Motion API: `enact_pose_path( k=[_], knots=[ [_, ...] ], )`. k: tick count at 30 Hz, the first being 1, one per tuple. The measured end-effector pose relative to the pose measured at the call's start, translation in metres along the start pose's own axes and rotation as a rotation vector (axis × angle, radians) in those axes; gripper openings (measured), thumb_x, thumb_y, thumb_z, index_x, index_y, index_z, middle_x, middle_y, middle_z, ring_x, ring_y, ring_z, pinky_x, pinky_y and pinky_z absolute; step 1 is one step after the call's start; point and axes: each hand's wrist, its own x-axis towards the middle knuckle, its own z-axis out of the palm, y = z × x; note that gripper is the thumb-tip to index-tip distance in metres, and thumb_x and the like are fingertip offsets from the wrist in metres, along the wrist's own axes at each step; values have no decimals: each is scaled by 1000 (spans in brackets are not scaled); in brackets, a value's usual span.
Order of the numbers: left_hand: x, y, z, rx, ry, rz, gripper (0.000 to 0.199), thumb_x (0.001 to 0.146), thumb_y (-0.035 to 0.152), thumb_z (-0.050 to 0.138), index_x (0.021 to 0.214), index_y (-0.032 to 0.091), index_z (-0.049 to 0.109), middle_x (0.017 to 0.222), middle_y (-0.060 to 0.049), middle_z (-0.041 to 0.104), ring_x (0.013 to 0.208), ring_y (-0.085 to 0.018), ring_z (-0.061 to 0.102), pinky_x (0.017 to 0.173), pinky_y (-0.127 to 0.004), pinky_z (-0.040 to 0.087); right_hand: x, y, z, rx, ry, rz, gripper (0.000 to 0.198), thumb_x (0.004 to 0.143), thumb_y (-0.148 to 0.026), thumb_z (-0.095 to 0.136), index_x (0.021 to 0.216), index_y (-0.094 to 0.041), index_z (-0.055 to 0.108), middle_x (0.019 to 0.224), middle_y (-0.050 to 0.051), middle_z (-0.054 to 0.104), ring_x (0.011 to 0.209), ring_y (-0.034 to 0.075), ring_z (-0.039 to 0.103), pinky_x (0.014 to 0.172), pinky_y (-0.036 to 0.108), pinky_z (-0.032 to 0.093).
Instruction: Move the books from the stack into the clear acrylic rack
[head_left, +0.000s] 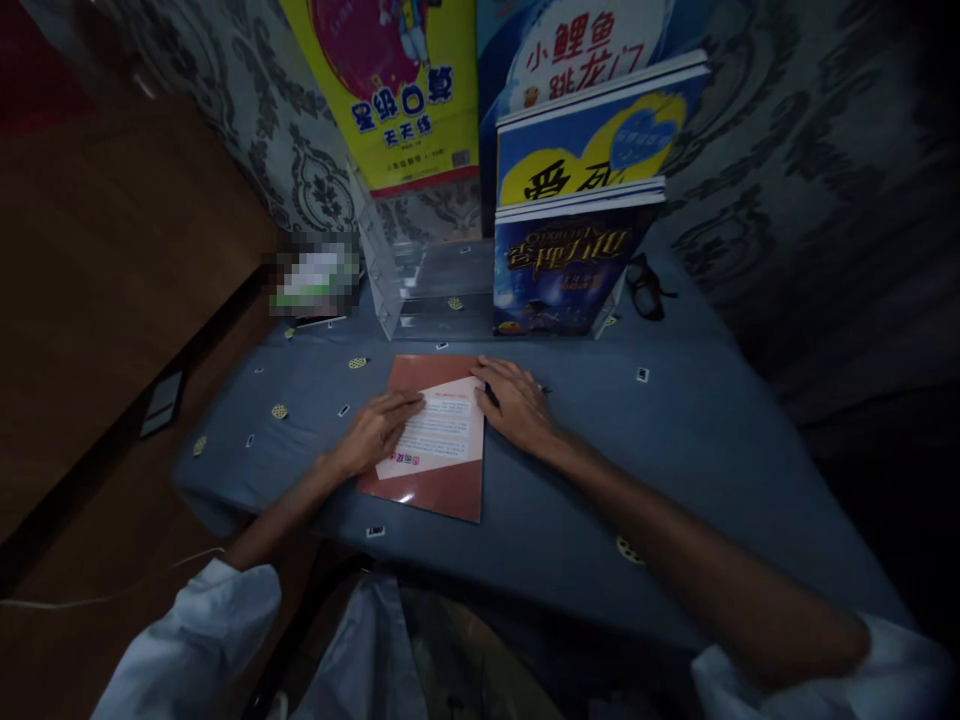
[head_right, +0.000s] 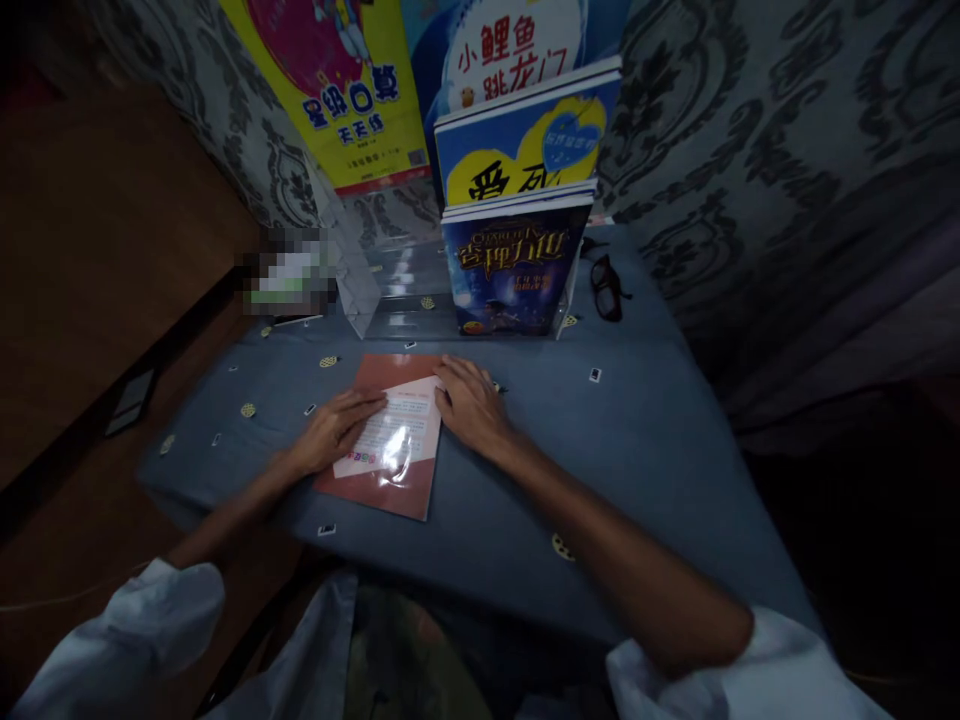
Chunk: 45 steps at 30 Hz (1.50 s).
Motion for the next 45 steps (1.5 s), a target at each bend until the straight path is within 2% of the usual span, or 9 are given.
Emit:
enact_pose_path(
  k=[7, 12, 18, 22, 27, 33, 37, 40, 45],
  knots=[
    [33, -74, 4, -11, 63, -84, 39, 99, 16, 41, 129, 15, 66, 131, -12, 68, 119, -24, 65, 106, -46, 50, -2, 3, 1, -36, -8, -5, 46, 97, -28, 40, 135, -15, 63, 146, 16, 58, 136, 34, 51, 105, 58, 45],
    [40, -88, 6, -75, 56, -57, 37, 100, 18, 42, 127, 16, 67, 127, -10, 70, 116, -22, 66, 101, -41, 53, -1, -9, -3, -106, -10, -92, 44, 98, -27, 40, 132, -16, 65, 143, 16, 60, 138, 34, 49, 111, 60, 39],
    [35, -88, 8, -101, 43, -84, 36, 102, 20, 43, 130, 16, 66, 133, -10, 68, 123, -21, 64, 107, -40, 50, 20, -53, 13, -78, -181, -218, 46, 99, -24, 36, 137, -11, 60, 146, 16, 58, 139, 30, 48, 117, 54, 36],
    [22, -82, 5, -107, 14, -70, 36, 104, 24, 44, 132, 13, 64, 140, -13, 63, 130, -22, 61, 111, -41, 48, 28, -67, 35, -51, -237, -177, 51, 100, -24, 35, 145, -7, 51, 152, 19, 50, 143, 31, 44, 120, 53, 34],
    [-12, -62, -4, -129, 15, -33, 34, 104, 28, 47, 129, 14, 66, 139, -14, 64, 129, -24, 62, 109, -42, 51, 27, -64, 44, -41, -203, -166, 50, 101, -29, 34, 147, -16, 50, 154, 14, 49, 146, 31, 41, 119, 58, 32],
    [-76, -16, -17, -165, 56, 23, 32, 103, 22, 48, 131, 17, 65, 133, -12, 68, 128, -21, 63, 107, -37, 54, 25, -65, 45, -74, -189, -178, 51, 101, -27, 33, 146, -12, 51, 154, 16, 50, 146, 30, 41, 119, 57, 34],
    [-112, 16, -23, -182, 60, 26, 44, 101, 15, 49, 145, 20, 52, 137, -11, 65, 133, -20, 59, 110, -36, 52, 27, -62, 46, -74, -185, -198, 51, 100, -26, 35, 147, -14, 50, 153, 15, 51, 145, 30, 42, 118, 59, 35],
    [-122, 27, -25, -155, 80, 35, 48, 101, 13, 50, 148, 19, 47, 137, -12, 65, 134, -21, 57, 110, -38, 52, 28, -66, 46, -108, -181, -191, 51, 100, -24, 36, 147, -14, 51, 152, 15, 52, 144, 30, 44, 118, 59, 35],
    [-117, 28, -26, -88, 121, 64, 34, 102, 14, 49, 135, 15, 58, 127, -13, 71, 125, -21, 65, 102, -36, 57, 19, -102, 50, -128, -296, -297, 49, 103, -24, 33, 145, -11, 52, 154, 17, 49, 147, 28, 40, 122, 54, 31]
  ],
)
